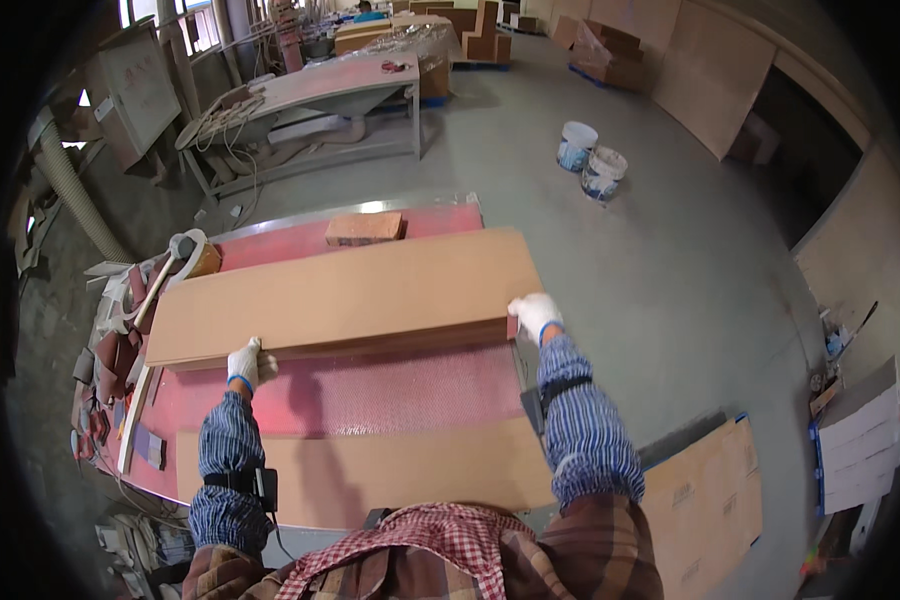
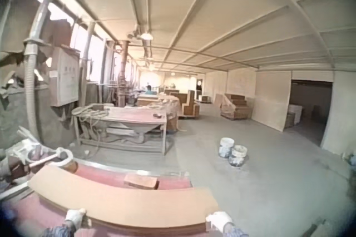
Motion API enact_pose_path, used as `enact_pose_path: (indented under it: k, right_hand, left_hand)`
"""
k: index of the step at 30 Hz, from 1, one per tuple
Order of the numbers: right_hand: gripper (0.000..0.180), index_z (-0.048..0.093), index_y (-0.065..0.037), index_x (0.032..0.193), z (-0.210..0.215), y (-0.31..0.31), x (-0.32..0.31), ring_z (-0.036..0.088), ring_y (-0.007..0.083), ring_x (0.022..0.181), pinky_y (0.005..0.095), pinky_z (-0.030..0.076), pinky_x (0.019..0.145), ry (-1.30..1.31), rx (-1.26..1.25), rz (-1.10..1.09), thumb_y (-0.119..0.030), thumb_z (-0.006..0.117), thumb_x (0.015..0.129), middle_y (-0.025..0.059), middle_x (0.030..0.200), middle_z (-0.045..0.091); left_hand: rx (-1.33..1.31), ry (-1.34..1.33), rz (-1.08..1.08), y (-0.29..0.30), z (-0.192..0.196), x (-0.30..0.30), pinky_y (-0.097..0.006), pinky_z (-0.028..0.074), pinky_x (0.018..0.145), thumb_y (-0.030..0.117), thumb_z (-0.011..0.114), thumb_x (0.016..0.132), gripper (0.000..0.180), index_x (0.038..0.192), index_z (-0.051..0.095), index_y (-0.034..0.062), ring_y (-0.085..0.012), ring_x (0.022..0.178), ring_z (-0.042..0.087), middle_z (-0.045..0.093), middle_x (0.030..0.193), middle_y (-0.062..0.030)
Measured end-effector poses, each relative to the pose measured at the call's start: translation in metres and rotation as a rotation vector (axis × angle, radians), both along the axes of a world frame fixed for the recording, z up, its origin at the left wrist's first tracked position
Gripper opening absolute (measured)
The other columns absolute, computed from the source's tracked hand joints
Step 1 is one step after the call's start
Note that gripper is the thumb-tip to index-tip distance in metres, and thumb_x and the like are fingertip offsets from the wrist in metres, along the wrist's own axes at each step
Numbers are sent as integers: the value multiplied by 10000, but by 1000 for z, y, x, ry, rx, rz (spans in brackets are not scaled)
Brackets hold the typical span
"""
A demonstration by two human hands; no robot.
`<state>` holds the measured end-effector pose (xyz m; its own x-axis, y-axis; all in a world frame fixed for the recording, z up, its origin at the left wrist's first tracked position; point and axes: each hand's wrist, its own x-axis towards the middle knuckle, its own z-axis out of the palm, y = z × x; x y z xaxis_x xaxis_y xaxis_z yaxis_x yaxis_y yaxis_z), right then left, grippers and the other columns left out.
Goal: The person picks up a sanding block and a wooden board, rubs the block along the edges and surface of the board, and sets it back onto the stack, repeating this for several boards.
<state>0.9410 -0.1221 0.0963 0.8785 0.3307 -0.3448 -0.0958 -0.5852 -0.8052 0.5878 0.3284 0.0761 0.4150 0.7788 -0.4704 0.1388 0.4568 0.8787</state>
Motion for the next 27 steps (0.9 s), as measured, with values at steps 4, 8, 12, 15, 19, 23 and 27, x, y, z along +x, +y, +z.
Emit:
enact_pose_path:
  k: [4,8,12,15,19,23,27]
  right_hand:
    - [182,659,-25,861,11,-30,4,635,241,667,388,561,627,212,340,-93,-186,682,778,107,754,625]
    - [147,641,-51,799,-6,-67,-30,608,179,704,348,525,624,246,560,-89,-191,685,805,62,700,593]
    - [176,618,-56,750,-62,-147,-62,555,133,639,323,435,541,21,239,-177,-212,680,801,30,669,571]
    - [176,619,-59,745,-88,-200,-86,533,130,589,311,409,516,17,183,-249,-220,670,798,26,671,571]
    - [134,619,-60,788,-98,-216,-100,533,133,597,293,416,525,210,176,-251,-184,667,799,18,693,569]
    - [113,615,-67,807,-96,-191,-115,529,111,606,275,417,514,448,321,-89,-162,669,835,-1,706,561]
    - [116,630,-31,788,-121,-200,-103,504,76,615,263,396,537,220,126,143,-123,660,853,-18,694,573]
  left_hand:
    - [63,165,-25,-13,22,23,-367,531,427,310,571,948,305,793,563,48,-233,457,588,592,608,-102]
    - [105,48,5,-29,10,5,-368,569,500,379,568,942,347,918,588,34,-248,530,636,648,701,-130]
    - [223,96,-116,-78,-17,-25,-356,575,602,463,580,932,435,989,590,32,-223,658,662,663,829,-116]
    - [283,78,-77,-126,-46,-69,-300,520,595,355,595,948,352,1009,590,8,-156,665,622,642,820,-76]
    - [698,334,-8,-202,-66,-126,-303,506,722,244,601,954,276,1050,618,-14,-158,773,623,654,846,-82]
    - [899,805,78,-292,-55,-158,-412,483,907,239,627,875,258,1009,636,19,-348,1033,613,646,1062,-177]
    - [1155,962,194,-333,-86,-139,-509,442,899,229,684,759,371,1060,592,31,-398,1037,536,565,1080,-206]
